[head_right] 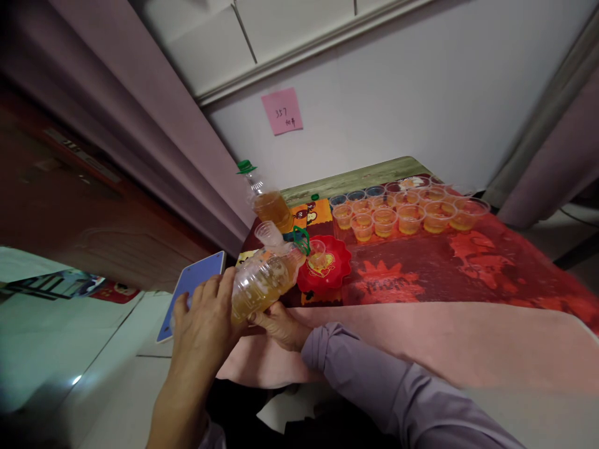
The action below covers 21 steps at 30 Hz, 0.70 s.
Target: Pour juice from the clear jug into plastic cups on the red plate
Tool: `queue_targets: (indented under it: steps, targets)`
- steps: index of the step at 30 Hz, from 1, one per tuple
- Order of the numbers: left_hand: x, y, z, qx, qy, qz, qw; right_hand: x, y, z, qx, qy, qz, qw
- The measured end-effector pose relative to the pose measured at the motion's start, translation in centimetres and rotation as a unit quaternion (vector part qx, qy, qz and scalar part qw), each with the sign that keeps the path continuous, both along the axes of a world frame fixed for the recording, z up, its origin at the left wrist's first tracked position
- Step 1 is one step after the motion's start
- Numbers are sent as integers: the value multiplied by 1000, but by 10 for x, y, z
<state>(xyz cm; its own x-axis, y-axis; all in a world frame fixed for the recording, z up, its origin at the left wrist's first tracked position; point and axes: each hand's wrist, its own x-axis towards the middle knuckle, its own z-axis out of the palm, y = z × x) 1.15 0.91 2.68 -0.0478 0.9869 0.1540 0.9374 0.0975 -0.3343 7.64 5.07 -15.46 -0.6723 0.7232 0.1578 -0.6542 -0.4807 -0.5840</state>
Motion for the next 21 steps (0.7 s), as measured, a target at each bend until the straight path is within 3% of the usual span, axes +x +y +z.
queue_targets:
  steps: [13, 21]
  targets:
    - [-7, 1, -6, 9, 0, -14, 1000, -1, 0, -2, 0, 2, -4, 1000]
    - [2, -1, -4, 29, 2, -7, 1000, -2, 1, -2, 0, 7, -7, 1000]
